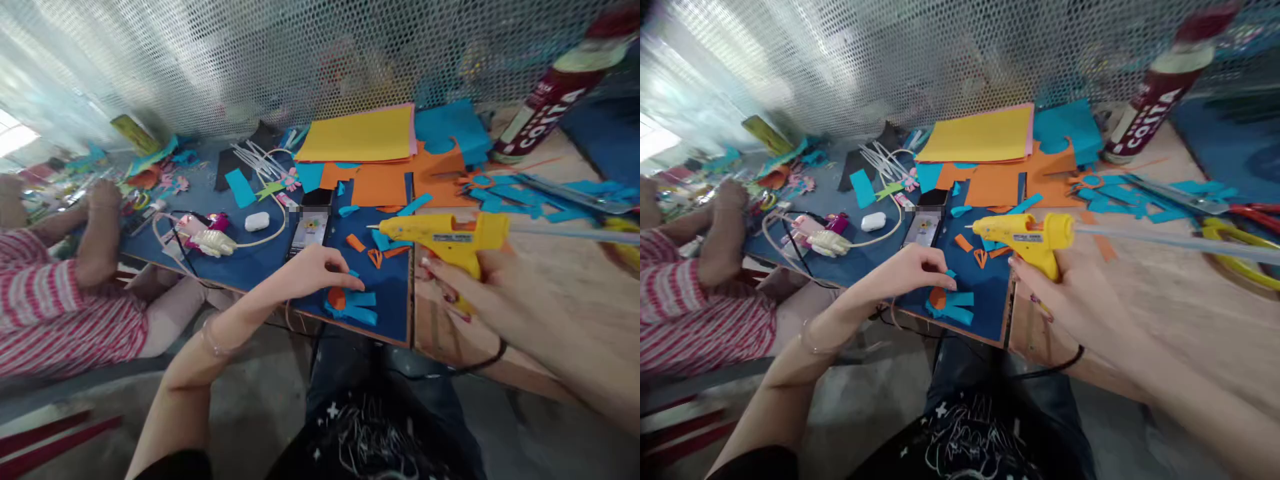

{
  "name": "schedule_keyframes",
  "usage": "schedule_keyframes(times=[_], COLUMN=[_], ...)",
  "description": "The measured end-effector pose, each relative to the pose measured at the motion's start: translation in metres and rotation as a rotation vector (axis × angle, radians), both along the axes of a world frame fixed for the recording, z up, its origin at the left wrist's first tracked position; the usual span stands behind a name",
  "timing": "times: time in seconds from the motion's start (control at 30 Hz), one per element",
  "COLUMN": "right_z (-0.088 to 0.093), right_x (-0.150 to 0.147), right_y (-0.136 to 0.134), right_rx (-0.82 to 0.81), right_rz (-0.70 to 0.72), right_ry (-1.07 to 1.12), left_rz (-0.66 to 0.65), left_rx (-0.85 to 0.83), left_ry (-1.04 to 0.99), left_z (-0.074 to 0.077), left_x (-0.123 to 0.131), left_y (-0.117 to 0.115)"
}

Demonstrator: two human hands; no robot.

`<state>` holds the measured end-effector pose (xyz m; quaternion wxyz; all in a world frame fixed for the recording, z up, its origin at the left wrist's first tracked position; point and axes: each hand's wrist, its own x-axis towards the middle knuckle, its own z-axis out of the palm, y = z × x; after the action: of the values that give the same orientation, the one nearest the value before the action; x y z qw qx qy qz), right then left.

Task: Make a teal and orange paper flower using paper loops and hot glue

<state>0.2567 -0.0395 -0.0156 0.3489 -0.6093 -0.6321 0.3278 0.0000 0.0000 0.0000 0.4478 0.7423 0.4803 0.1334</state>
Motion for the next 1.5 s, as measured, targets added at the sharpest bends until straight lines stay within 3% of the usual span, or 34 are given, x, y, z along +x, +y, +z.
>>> schedule_keyframes(times=[0.13, 0.33, 1.07, 1.5], right_z=[0.004, 0.005, 0.008, 0.005], right_x=[0.003, 0.001, 0.001, 0.001], right_y=[-0.004, -0.005, -0.006, -0.006], right_rx=[0.058, -0.021, 0.033, 0.006], right_rz=[0.032, 0.027, 0.042, 0.029], right_ry=[0.029, 0.070, 0.106, 0.089], left_rz=[-0.011, -0.010, -0.228, -0.233], left_rx=[0.011, 0.084, 0.072, 0.070], left_ry=[-0.007, 0.010, 0.007, -0.046], left_z=[-0.004, -0.008, -0.009, -0.014], left_x=[-0.001, 0.002, -0.005, -0.006], left_y=[0.000, -0.001, 0.001, -0.001])
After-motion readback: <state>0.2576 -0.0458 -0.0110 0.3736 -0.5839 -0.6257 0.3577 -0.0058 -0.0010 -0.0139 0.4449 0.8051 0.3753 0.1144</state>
